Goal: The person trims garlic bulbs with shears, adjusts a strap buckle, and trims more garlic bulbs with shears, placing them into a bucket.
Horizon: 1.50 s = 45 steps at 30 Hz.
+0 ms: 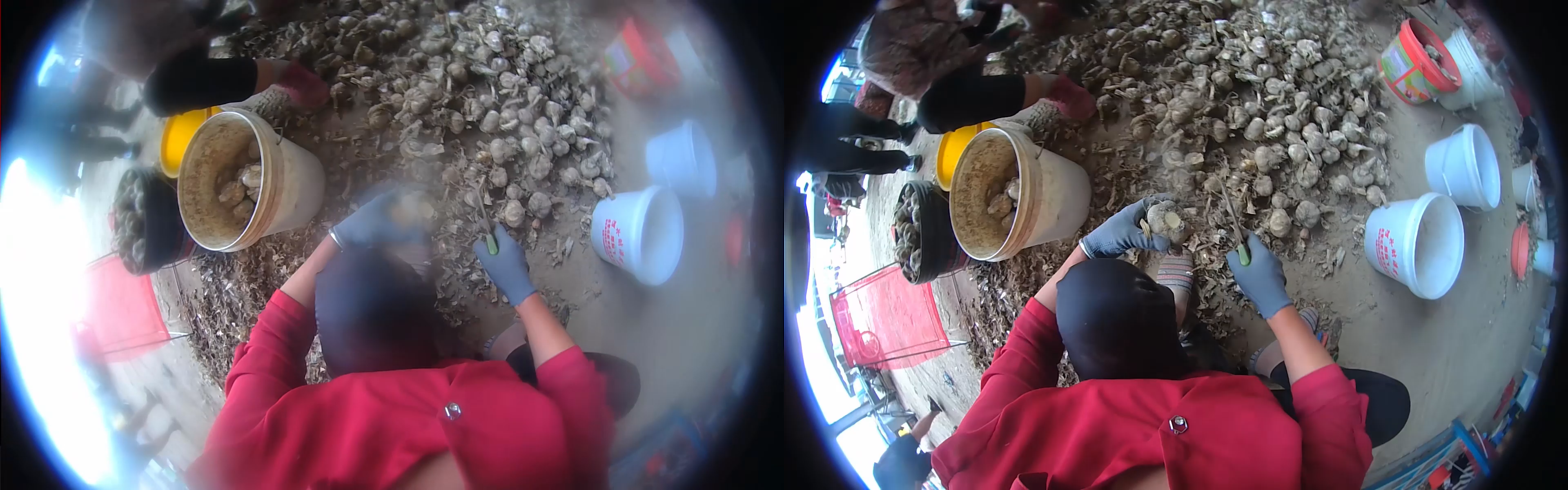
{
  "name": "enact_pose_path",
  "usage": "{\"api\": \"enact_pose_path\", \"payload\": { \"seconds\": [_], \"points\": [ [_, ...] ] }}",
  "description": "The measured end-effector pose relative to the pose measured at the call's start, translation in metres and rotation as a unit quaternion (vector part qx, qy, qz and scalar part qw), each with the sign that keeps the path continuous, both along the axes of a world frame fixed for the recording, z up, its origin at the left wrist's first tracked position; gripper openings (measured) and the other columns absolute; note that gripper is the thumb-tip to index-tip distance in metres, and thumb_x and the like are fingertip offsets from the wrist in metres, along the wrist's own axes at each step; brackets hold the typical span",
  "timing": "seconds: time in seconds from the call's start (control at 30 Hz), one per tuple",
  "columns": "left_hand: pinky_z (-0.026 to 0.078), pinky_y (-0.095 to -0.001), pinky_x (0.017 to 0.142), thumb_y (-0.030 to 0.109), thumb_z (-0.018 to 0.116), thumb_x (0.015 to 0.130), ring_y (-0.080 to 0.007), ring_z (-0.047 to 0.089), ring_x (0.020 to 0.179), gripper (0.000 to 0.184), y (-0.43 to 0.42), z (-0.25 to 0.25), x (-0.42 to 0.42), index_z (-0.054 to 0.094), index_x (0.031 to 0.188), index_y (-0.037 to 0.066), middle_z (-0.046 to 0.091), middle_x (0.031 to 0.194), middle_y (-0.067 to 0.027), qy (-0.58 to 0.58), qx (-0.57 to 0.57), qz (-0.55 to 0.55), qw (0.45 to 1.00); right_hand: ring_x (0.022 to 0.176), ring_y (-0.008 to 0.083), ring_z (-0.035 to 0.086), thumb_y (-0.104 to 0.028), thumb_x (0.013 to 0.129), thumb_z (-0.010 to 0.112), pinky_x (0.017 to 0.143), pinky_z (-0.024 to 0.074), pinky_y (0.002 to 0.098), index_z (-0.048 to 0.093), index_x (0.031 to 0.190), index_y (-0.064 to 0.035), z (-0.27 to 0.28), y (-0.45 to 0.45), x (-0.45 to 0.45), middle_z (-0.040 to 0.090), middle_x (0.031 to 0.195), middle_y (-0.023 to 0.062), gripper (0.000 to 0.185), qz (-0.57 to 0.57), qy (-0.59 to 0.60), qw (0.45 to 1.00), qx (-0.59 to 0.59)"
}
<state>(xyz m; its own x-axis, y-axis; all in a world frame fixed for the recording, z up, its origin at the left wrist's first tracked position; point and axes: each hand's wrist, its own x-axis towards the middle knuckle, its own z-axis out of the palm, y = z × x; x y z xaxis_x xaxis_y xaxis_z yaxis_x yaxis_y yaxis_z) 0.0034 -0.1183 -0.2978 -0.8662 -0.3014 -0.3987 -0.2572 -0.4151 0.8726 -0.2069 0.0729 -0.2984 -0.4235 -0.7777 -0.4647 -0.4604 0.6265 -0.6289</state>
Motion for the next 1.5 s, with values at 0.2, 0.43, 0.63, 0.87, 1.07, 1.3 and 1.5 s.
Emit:
{"api": "enact_pose_path", "payload": {
  "seconds": [0.2,0.43,0.63,0.87,1.07,1.3,1.5],
  "points": [
    [0.043,-0.0292,0.097,-0.008,0.079,0.068,-0.0123,0.051,0.113,0.085,-0.001,0.004,0.011,0.036,0.140,0.011,0.054,0.121,-0.0012,-0.032,-0.051,0.008,0.998,0.095,0.0325,0.065,-0.035,0.080,0.068,0.084,0.0499,0.0392,0.051,0.132,-0.0095,0.011,0.009,0.022,0.067,0.102,0.0185,0.060,0.017,-0.099,0.992,-0.071],
    [0.043,-0.0315,0.100,-0.008,0.074,0.070,-0.0154,0.048,0.120,0.087,0.005,0.015,-0.006,0.033,0.145,0.009,0.050,0.131,-0.0065,0.026,-0.082,-0.039,0.996,0.099,0.0257,0.063,-0.015,0.080,0.070,0.086,0.0501,0.0345,0.051,0.130,-0.0015,0.040,-0.044,0.039,0.062,0.112,0.0135,0.056,-0.050,-0.176,0.937,-0.299],
    [0.043,-0.0325,0.099,0.002,0.074,0.075,-0.0178,0.053,0.116,0.074,0.011,0.035,-0.014,0.040,0.141,0.001,0.051,0.133,-0.0100,-0.012,-0.206,-0.057,0.977,0.089,0.0402,0.061,-0.016,0.084,0.058,0.076,0.0489,0.0472,0.058,0.110,-0.0026,-0.010,-0.060,0.057,0.062,0.095,0.0241,0.030,-0.049,-0.031,0.934,-0.353],
    [0.050,-0.0301,0.087,0.000,0.075,0.069,-0.0170,0.061,0.100,0.071,0.004,-0.007,-0.004,0.044,0.133,0.004,0.060,0.113,-0.0080,-0.022,-0.030,0.069,0.997,0.072,0.0253,0.066,-0.022,0.079,0.062,0.070,0.0511,0.0358,0.064,0.104,-0.0045,0.076,-0.039,0.035,0.067,0.079,0.0160,0.030,-0.054,-0.177,0.959,-0.216],
    [0.056,-0.0401,0.064,0.025,0.059,0.091,-0.0215,0.060,0.093,0.045,-0.007,-0.005,0.022,0.044,0.132,0.016,0.058,0.114,-0.0075,0.041,0.111,0.181,0.976,0.069,0.0118,0.058,-0.030,0.083,0.069,0.064,0.0484,0.0287,0.060,0.112,-0.0009,0.000,-0.006,0.000,0.063,0.081,0.0039,0.042,-0.085,-0.234,0.951,-0.186],
    [0.056,-0.0446,0.066,0.039,0.054,0.095,-0.0295,0.063,0.100,0.046,-0.008,-0.067,0.028,0.045,0.133,0.015,0.059,0.119,-0.0120,0.051,-0.048,0.169,0.983,0.063,0.0101,0.057,-0.021,0.085,0.068,0.058,0.0471,0.0253,0.059,0.112,-0.0029,0.004,0.011,0.017,0.061,0.079,0.0015,0.034,-0.158,-0.399,0.898,-0.096],
    [0.056,-0.0471,0.074,0.042,0.054,0.094,-0.0299,0.063,0.103,0.051,0.001,-0.053,0.017,0.045,0.134,0.011,0.060,0.123,-0.0120,0.020,-0.180,0.140,0.973,0.071,0.0103,0.059,-0.024,0.086,0.069,0.065,0.0491,0.0261,0.057,0.115,-0.0003,0.010,0.006,0.029,0.063,0.085,0.0028,0.040,-0.109,-0.410,0.905,-0.033]
  ]
}}
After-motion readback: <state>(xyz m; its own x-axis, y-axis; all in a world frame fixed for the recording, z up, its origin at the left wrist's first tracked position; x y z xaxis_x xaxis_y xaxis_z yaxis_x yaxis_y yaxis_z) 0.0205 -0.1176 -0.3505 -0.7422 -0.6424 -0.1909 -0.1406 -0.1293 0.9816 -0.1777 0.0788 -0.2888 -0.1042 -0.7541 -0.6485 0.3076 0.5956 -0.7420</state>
